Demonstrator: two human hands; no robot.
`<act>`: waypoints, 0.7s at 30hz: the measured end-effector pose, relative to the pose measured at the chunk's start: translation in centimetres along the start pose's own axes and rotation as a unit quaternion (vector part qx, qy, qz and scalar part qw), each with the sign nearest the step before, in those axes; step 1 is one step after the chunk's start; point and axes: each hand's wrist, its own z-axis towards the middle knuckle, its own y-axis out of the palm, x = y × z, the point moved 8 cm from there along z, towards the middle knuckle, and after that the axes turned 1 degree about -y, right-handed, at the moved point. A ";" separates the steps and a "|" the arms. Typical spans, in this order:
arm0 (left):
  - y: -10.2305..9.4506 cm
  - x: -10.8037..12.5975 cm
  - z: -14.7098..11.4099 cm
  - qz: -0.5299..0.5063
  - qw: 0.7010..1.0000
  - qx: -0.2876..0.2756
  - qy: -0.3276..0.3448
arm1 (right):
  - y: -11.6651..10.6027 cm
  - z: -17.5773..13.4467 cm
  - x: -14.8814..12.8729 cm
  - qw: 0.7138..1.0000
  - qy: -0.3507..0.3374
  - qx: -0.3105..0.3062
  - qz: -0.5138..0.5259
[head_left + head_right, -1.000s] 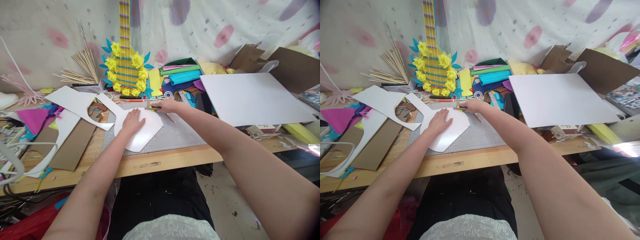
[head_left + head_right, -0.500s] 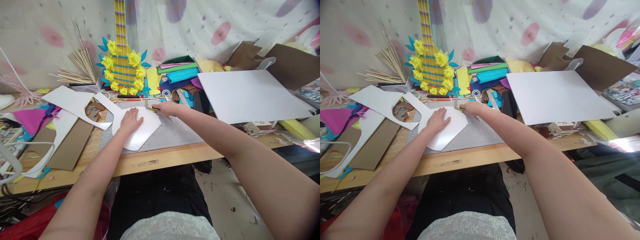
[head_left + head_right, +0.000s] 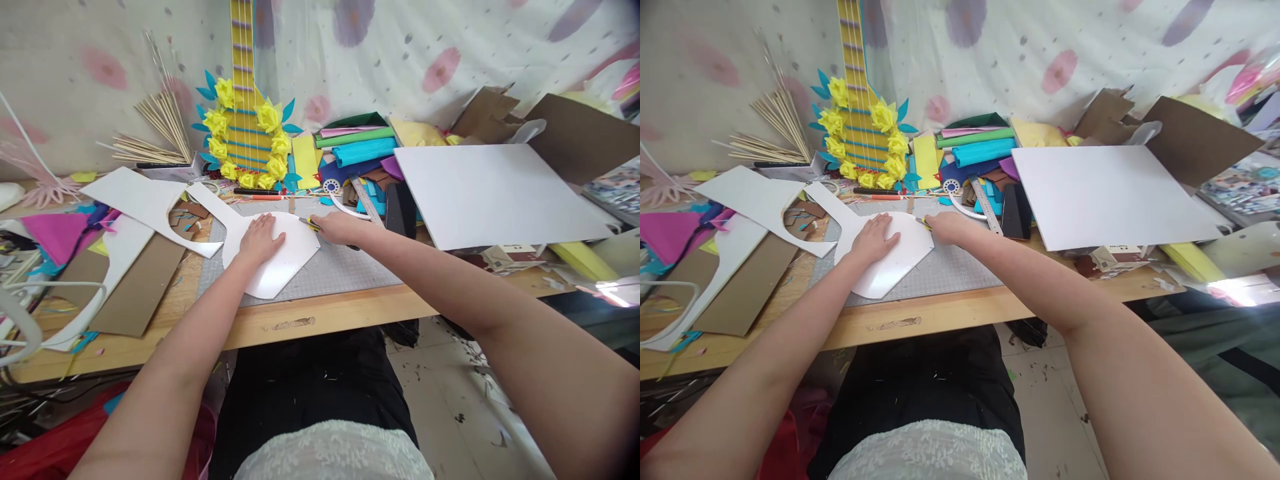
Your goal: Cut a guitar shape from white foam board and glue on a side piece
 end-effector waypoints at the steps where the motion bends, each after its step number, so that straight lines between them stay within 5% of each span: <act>1: 0.0 0.0 0.0 -0.001 1.000 0.001 0.000 | 0.0 -0.2 -0.1 1.000 0.002 0.000 0.002; 9: -0.7 0.9 -0.1 0.018 0.999 -0.012 -0.030 | 0.1 -0.6 1.0 0.999 0.033 0.021 -0.016; 16: -3.0 4.1 1.2 0.007 0.998 0.060 -0.006 | -1.5 -0.2 5.9 0.995 0.066 0.076 -0.020; 21: -5.6 1.7 2.6 0.018 0.993 0.114 -0.016 | -1.4 -1.3 7.5 0.992 0.084 0.091 0.017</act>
